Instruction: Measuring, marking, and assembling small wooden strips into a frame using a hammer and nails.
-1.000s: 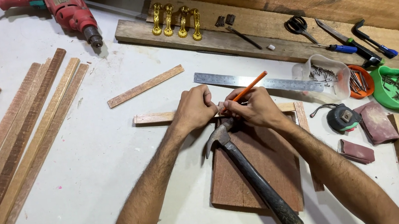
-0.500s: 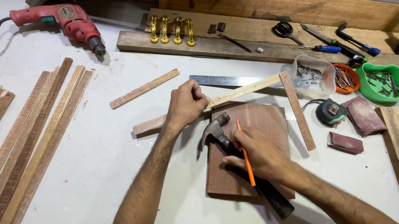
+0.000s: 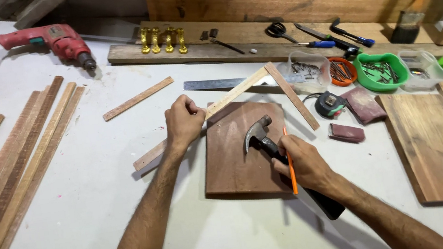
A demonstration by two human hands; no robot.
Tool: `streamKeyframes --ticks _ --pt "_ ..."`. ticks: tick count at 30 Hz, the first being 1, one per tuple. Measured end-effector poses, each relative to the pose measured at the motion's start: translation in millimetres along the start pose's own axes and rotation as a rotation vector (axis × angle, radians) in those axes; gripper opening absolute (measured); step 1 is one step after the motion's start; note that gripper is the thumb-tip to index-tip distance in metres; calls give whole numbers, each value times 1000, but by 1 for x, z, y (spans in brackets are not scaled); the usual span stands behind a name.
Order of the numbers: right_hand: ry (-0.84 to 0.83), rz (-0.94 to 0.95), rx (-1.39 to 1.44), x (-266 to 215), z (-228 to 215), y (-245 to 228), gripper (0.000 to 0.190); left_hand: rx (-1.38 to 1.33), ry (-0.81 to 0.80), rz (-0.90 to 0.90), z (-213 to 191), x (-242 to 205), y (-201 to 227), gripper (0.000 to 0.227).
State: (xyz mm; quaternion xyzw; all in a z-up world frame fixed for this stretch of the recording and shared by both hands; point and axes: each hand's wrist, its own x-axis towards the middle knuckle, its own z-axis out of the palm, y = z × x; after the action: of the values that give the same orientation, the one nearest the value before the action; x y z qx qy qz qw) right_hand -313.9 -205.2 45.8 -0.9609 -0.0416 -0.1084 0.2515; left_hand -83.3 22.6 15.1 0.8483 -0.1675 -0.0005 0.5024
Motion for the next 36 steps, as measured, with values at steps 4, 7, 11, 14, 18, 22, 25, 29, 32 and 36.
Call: streamKeyframes --ticks 4,7,11,14,18,22,25,29,32,36 --pt "63 78 -46 -42 -19 32 33 9 21 -4 11 -10 5 15" --pt "79 150 -73 -62 -23 57 32 54 54 -49 17 -19 8 15" --pt "122 178 -62 -70 -25 78 33 85 71 -116 25 -28 10 15" --pt "146 169 -66 -68 -25 88 32 93 78 -150 34 -31 9 15" --pt "176 104 -108 -58 -28 98 31 101 86 -182 39 -36 17 16" --pt "108 34 -230 -35 -44 87 32 95 114 -184 39 -40 16 17" --pt "104 57 -355 -4 -67 58 31 77 124 -201 31 -39 12 16" --pt "214 -175 -228 73 -76 42 20 90 121 -179 16 -34 -1 15" --pt "246 -341 -190 142 -58 48 18 85 106 -168 0 -29 -10 15" --pt "23 -236 -121 226 -10 65 25 82 59 -177 -19 -26 -19 17"
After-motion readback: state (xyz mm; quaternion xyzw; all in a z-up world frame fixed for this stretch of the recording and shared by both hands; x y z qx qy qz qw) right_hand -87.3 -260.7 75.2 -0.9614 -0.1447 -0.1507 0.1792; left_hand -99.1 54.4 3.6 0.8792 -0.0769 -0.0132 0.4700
